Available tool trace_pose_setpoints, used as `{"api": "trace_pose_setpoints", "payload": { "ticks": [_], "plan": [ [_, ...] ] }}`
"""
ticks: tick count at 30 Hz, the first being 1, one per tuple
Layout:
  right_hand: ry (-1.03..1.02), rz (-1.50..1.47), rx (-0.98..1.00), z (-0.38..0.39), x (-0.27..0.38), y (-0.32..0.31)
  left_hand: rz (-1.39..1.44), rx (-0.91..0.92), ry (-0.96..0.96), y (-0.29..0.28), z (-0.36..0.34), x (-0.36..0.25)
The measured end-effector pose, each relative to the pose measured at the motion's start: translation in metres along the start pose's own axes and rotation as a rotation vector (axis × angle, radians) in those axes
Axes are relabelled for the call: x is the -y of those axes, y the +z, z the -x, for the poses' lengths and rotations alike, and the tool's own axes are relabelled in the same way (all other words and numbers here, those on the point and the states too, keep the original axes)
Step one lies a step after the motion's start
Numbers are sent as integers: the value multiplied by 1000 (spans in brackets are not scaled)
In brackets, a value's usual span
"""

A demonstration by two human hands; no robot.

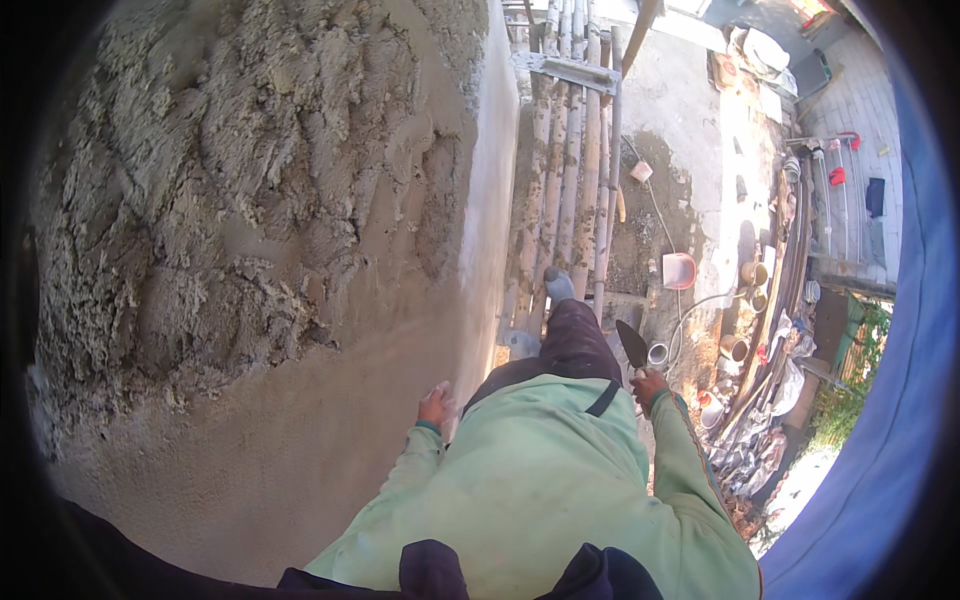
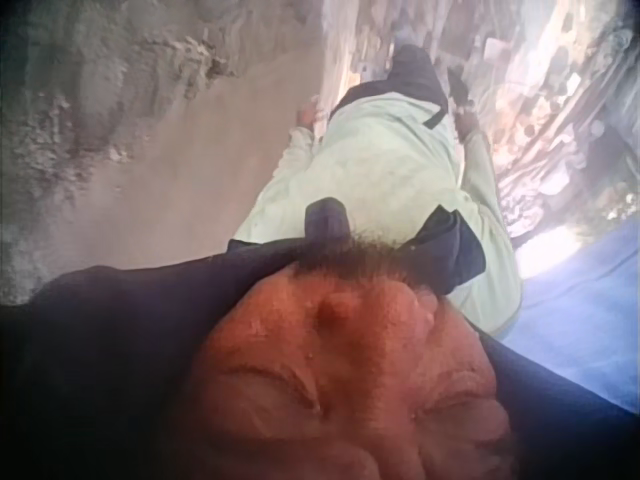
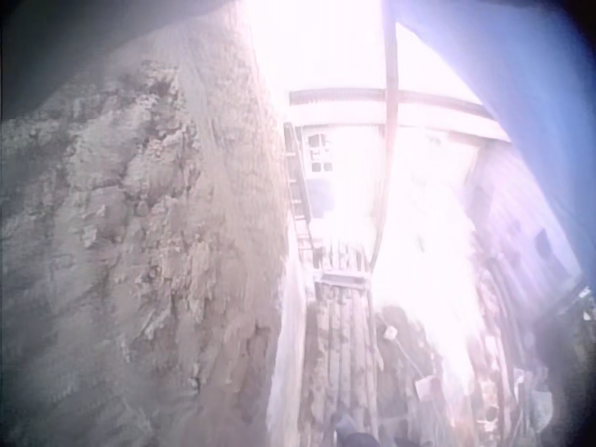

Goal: The person scoops wet cement from a bucket and applies it to a vertical wall using a trowel. They repeatedly smooth the surface with a flat tool while standing on scaffolding.

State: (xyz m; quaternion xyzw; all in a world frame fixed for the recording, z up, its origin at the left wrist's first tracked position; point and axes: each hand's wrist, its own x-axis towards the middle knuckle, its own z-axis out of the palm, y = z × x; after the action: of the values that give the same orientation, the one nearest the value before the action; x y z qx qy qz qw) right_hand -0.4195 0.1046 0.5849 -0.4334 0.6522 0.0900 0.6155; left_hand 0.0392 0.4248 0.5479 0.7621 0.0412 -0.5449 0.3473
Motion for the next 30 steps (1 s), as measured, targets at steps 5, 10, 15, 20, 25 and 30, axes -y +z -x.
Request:
{"api": "trace_pose_setpoints", "payload": {
  "ticks": [5, 10, 15, 20, 25, 30],
  "plan": [
    [-114, 319, -42, 23, -21, -4, 142, -59, -188, -3, -7, -10],
    [-392, 640, -60, 13, -120, 10, 85, -79, -243, -26, -25, 1],
    [-628, 942, 102, 21, -176, 2, -106, 62, -235, 9, -33, -26],
    [-563, 984, 64, -14, -170, -10, -170, 143, -219, 47, -48, -58],
    [-303, 698, -86, -58, -71, -13, -183, 143, -218, 65, -54, -110],
    [-480, 786, -265, -99, -4, -35, -366, 306, -215, 93, -66, -175]
  ]
}}
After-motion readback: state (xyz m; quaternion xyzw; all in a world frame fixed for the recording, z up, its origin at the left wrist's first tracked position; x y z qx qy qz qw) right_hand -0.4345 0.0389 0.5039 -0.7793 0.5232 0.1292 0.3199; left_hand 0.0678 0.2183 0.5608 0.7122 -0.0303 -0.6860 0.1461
